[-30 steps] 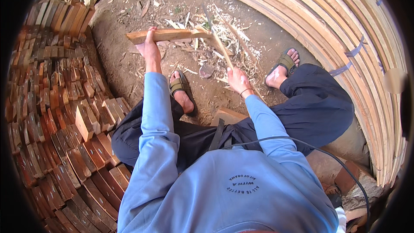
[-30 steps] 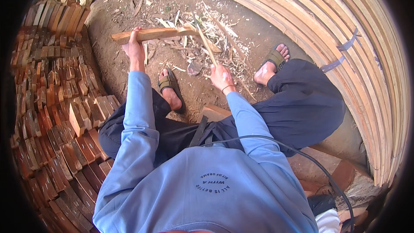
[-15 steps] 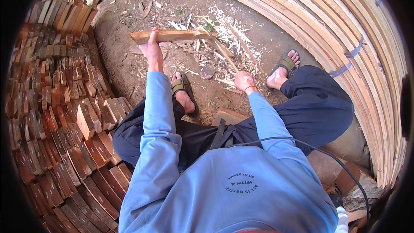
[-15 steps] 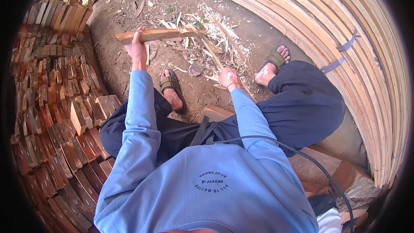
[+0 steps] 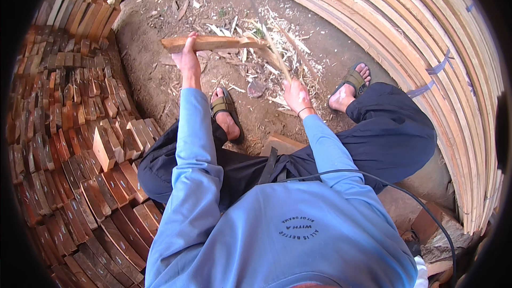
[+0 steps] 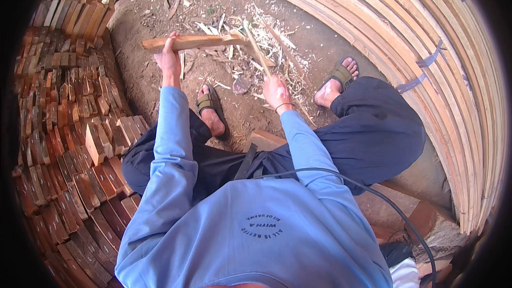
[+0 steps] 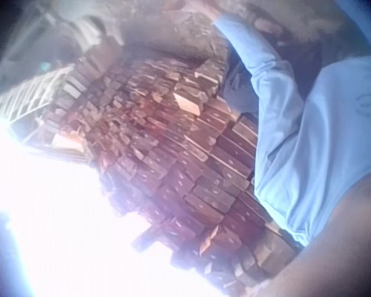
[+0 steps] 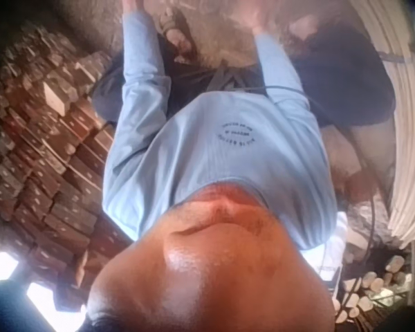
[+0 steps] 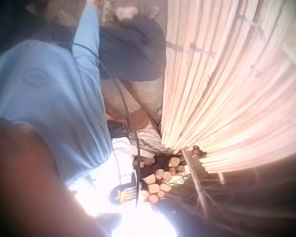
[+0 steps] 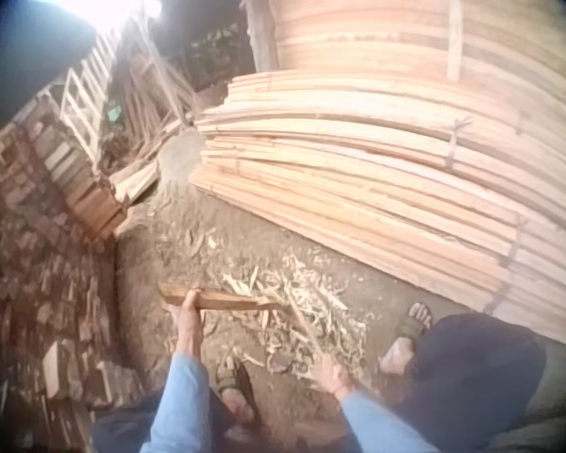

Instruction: The person sits on the ground in a woodworking area and uses a blade to shave thin layers of wood from a curved wooden piece, while another person stands nearby.

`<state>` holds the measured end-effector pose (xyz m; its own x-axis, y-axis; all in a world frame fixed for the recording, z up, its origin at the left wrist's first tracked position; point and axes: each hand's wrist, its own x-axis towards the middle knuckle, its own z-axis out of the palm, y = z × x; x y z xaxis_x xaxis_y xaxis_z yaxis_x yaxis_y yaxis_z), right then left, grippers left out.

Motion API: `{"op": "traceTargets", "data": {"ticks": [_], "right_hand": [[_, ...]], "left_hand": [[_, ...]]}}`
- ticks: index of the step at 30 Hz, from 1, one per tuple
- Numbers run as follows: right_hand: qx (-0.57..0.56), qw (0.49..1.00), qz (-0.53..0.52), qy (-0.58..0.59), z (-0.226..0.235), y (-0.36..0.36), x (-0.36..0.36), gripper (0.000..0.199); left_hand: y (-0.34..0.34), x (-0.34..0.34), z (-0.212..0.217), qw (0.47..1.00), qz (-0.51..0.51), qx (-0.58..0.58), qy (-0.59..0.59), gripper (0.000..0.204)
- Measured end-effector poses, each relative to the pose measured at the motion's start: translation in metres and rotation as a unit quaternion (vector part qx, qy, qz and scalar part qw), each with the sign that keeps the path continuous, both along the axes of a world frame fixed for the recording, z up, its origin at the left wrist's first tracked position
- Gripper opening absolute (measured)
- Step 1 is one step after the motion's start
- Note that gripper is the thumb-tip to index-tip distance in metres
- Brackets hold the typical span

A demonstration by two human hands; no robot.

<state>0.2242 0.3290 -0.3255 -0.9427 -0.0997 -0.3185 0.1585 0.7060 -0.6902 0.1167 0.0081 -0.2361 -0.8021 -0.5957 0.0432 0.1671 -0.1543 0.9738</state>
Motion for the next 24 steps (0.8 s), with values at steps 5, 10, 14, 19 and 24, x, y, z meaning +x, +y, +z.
{"op": "traceTargets", "data": {"ticks": [5,10,14,19,24], "right_hand": [[0.019,0.997,0.014,-0.077,0.018,0.004,-0.005,0.039],[0.003,0.998,0.008,-0.055,-0.008,0.003,0.006,0.039],[-0.006,0.996,-0.011,-0.088,0.015,0.007,0.002,0.038],[0.035,0.996,0.063,-0.047,-0.023,0.006,0.007,0.034],[0.002,0.999,0.002,0.045,0.008,0.005,-0.004,0.038]], "left_hand": [[-0.003,0.001,-0.002,1.0,0.016,0.012,0.01,0.022],[0.001,-0.004,0.005,0.999,0.005,0.043,0.007,0.025],[-0.001,-0.004,0.004,0.999,0.008,0.026,0.022,0.025],[0.001,-0.002,0.005,0.999,0.002,0.042,0.019,0.026],[-0.002,0.002,0.003,0.999,-0.003,0.032,0.014,0.026]]}}
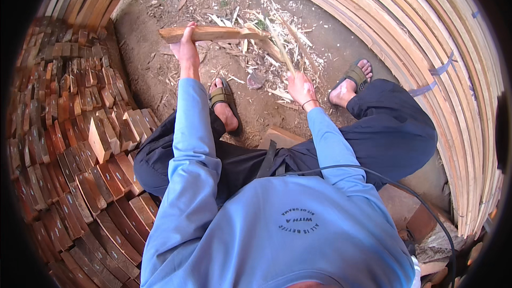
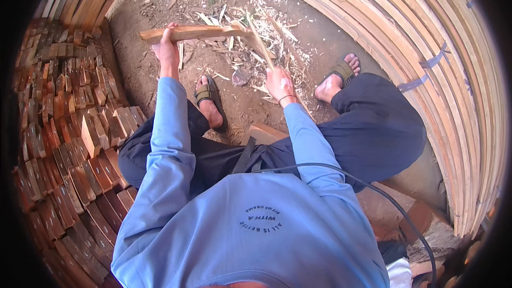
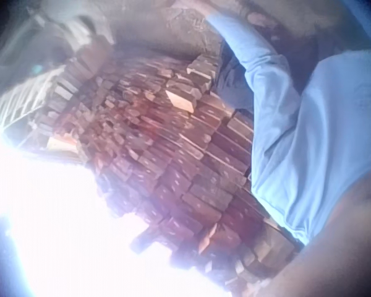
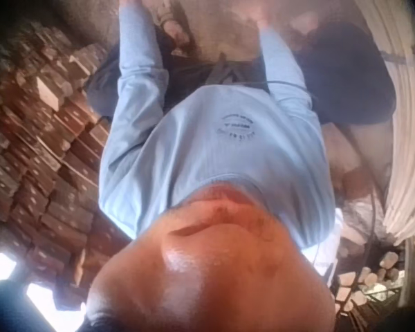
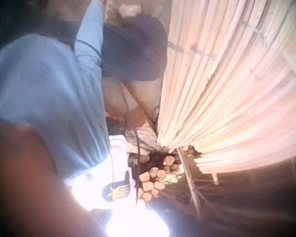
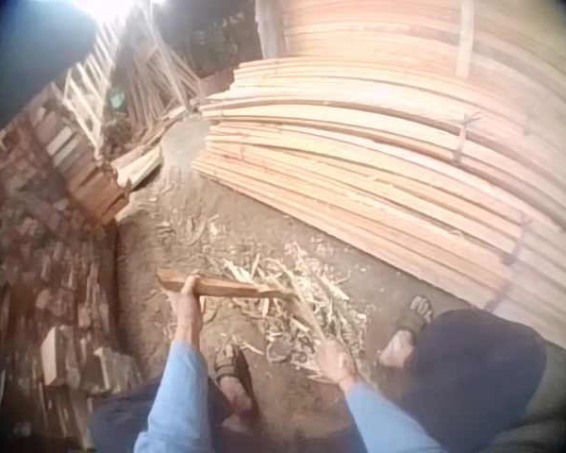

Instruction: The person sits on the ground in a woodworking area and uses a blade to shave thin layers of wood from a curved wooden piece, while another person stands nearby.

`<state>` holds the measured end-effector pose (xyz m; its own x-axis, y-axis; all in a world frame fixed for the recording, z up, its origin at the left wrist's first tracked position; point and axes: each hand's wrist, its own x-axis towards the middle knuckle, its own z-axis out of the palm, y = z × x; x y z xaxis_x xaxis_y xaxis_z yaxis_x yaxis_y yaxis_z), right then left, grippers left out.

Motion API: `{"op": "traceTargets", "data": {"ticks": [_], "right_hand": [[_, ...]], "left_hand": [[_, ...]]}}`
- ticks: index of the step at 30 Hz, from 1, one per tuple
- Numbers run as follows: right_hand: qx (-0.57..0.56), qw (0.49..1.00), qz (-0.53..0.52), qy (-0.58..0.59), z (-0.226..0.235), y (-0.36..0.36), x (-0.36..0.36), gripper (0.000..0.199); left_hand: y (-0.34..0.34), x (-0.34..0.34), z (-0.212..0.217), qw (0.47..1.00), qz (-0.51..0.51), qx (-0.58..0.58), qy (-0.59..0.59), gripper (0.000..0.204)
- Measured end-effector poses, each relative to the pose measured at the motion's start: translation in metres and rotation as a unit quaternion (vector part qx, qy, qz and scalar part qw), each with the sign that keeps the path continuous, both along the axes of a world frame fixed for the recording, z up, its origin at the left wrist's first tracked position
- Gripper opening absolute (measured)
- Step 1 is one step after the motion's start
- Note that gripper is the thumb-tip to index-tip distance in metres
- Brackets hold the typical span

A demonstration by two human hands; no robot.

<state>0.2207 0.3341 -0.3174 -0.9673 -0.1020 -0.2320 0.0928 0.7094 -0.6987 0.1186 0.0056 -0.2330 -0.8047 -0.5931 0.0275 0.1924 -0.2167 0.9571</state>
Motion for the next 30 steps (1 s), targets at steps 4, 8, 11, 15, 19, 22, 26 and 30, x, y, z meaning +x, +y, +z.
{"op": "traceTargets", "data": {"ticks": [4,8,11,15,19,22,26,30], "right_hand": [[0.026,0.992,0.002,-0.125,-0.032,0.001,0.013,0.036],[0.04,0.99,0.045,-0.129,-0.021,0.001,0.003,0.035],[-0.016,0.999,-0.028,-0.034,0.01,-0.005,0.007,0.037],[0.046,0.987,0.031,-0.151,-0.043,0.004,0.015,0.038],[0.005,0.998,0.018,-0.057,0.014,-0.001,-0.008,0.04],[0.012,0.997,-0.001,-0.082,0.0,-0.003,0.007,0.04],[0.017,0.989,0.011,-0.146,-0.003,-0.004,-0.005,0.039],[0.01,0.993,-0.025,-0.119,0.011,-0.005,-0.001,0.036]], "left_hand": [[0.001,-0.006,-0.001,1.0,0.0,-0.005,0.005,0.025],[-0.001,-0.001,-0.002,1.0,0.025,-0.004,0.001,0.024],[-0.001,0.001,-0.001,1.0,0.007,0.023,0.004,0.024],[0.003,-0.004,-0.001,0.999,0.026,0.041,0.01,0.024],[0.0,0.0,-0.002,1.0,0.019,0.022,-0.007,0.026],[-0.005,0.001,-0.003,0.999,0.02,0.032,-0.006,0.026],[-0.003,0.002,-0.003,0.999,0.034,0.03,-0.007,0.025],[0.001,0.001,0.002,0.999,0.015,0.028,-0.005,0.026]]}}
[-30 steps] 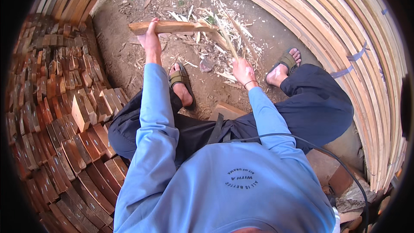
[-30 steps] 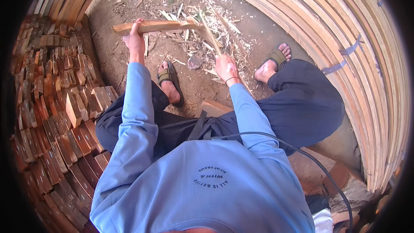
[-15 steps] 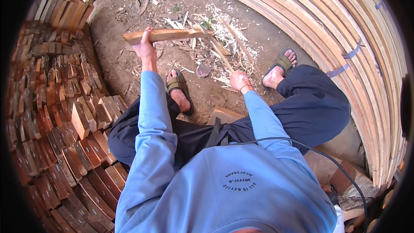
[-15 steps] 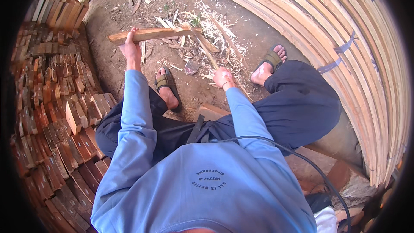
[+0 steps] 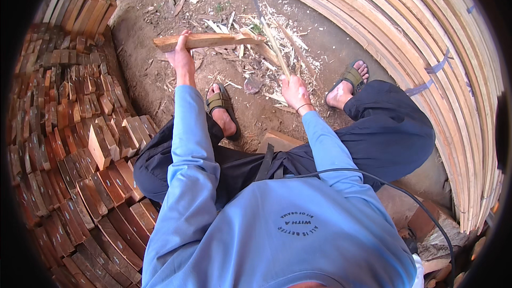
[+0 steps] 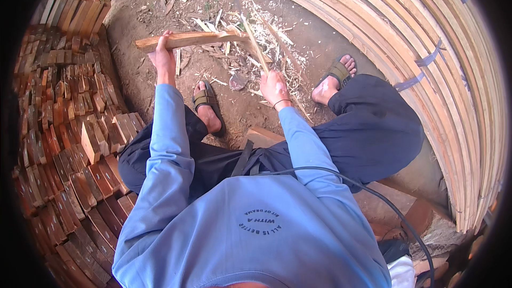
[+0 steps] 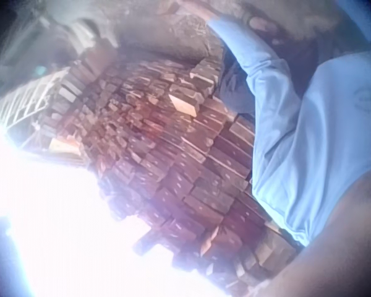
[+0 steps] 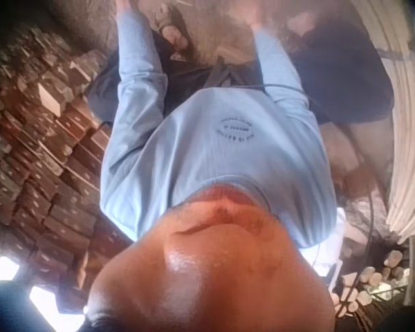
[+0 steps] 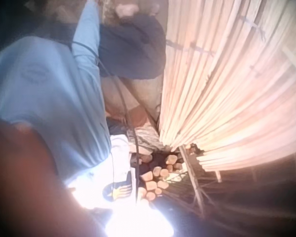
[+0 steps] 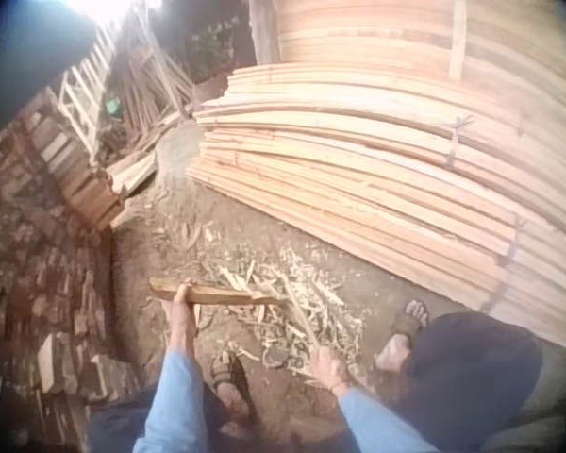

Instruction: The person sits on the ground in a woodworking area and uses a blade to shave thin layers of wood from a curved wooden piece, while another person stands nearby.

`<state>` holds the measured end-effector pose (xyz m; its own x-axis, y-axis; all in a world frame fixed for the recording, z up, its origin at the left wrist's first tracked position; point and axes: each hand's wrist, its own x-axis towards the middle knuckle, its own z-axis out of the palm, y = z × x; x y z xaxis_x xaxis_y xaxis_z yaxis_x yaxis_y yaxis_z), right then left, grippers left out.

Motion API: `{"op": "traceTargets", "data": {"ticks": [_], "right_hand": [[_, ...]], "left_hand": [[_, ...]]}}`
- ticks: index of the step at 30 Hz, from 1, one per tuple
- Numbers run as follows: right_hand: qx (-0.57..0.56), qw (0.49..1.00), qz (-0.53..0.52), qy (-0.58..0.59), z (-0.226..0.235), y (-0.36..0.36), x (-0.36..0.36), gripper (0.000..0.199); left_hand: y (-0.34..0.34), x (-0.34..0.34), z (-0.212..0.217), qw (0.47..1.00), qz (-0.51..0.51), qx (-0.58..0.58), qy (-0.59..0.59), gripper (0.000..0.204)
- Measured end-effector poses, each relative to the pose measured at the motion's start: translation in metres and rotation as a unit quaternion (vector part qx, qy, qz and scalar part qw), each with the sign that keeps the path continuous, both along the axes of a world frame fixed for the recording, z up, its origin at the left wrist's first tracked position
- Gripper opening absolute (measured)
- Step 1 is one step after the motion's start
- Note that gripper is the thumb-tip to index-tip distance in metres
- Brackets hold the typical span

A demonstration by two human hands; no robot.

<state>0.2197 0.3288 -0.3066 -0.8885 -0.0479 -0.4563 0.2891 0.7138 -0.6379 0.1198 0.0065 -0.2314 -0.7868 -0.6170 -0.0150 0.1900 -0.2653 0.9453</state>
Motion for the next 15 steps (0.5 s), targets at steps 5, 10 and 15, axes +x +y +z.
{"op": "traceTargets", "data": {"ticks": [5,10,15], "right_hand": [[0.025,0.998,0.061,-0.013,-0.033,0.006,0.006,0.039],[-0.018,0.998,0.02,0.056,-0.019,-0.002,0.009,0.04],[-0.009,0.999,0.029,0.031,-0.007,0.004,-0.002,0.038]], "left_hand": [[0.004,-0.009,0.005,1.0,0.009,-0.017,-0.003,0.027],[-0.003,0.0,-0.001,1.0,-0.004,-0.022,0.002,0.029],[-0.005,0.007,-0.011,1.0,0.008,-0.008,0.011,0.028]]}}
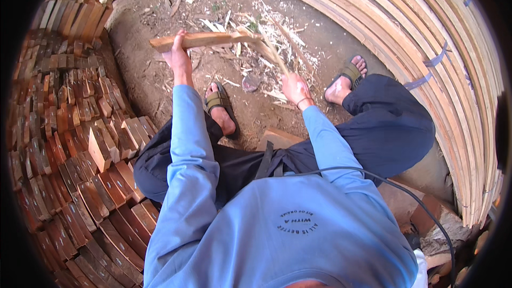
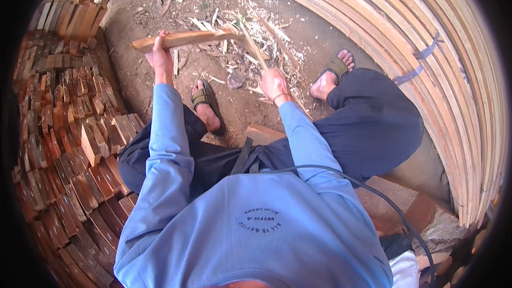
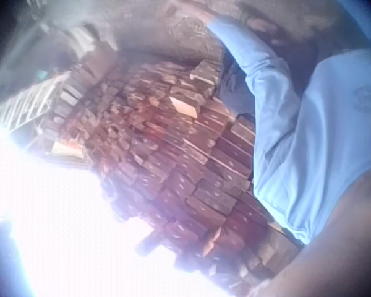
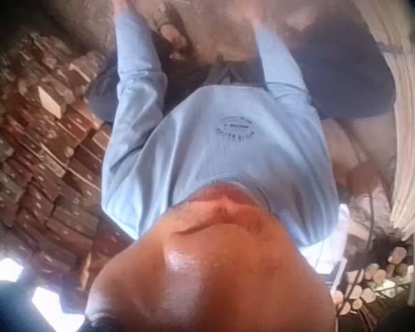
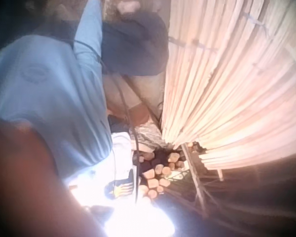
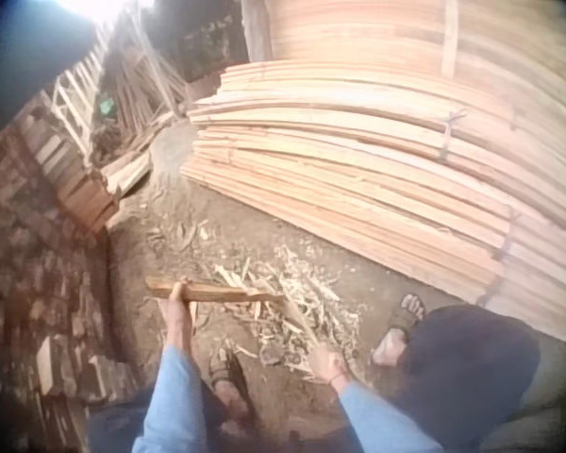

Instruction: The person sits on the ground in a woodworking area and uses a blade to shave thin layers of wood from a curved wooden piece, while another person stands nearby.

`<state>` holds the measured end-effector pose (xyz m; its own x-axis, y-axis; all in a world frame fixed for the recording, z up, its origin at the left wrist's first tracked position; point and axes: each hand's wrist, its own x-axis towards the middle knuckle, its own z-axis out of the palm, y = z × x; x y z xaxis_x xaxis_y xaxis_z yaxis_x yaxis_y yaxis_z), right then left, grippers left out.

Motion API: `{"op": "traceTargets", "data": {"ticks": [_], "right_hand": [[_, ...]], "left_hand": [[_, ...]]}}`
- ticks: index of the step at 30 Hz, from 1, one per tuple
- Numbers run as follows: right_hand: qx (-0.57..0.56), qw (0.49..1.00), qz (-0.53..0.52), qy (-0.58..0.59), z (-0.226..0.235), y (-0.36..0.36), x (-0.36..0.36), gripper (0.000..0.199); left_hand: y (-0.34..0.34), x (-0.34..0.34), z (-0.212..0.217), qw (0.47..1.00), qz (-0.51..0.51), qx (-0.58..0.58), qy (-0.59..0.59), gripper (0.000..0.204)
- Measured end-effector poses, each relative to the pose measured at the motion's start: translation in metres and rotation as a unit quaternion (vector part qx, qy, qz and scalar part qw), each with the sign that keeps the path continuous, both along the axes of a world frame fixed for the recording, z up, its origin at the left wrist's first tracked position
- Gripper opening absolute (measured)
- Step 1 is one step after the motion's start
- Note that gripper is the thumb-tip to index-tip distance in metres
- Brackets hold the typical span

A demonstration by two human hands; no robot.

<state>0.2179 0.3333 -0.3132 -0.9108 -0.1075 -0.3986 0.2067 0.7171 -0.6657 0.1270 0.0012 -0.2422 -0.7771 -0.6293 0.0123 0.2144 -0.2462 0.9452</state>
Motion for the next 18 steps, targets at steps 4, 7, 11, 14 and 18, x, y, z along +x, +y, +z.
{"op": "traceTargets", "data": {"ticks": [4,7,11,14,18], "right_hand": [[0.041,0.996,0.077,-0.006,-0.003,-0.001,0.006,0.036],[0.038,0.997,0.022,-0.062,-0.034,0.001,0.009,0.036],[0.007,1.0,-0.014,-0.007,0.012,-0.004,0.004,0.033],[0.052,0.996,0.076,0.007,-0.043,0.007,0.012,0.033],[0.013,1.0,0.009,0.0,0.012,-0.002,0.0,0.036]], "left_hand": [[0.003,-0.009,0.014,1.0,-0.011,0.003,-0.009,0.027],[0.006,-0.018,0.017,1.0,-0.007,-0.002,-0.005,0.026],[0.009,-0.008,0.014,1.0,-0.003,-0.007,-0.018,0.027],[0.01,-0.011,0.013,1.0,-0.001,0.0,-0.01,0.028],[0.005,-0.008,0.009,1.0,0.004,-0.008,-0.018,0.029]]}}
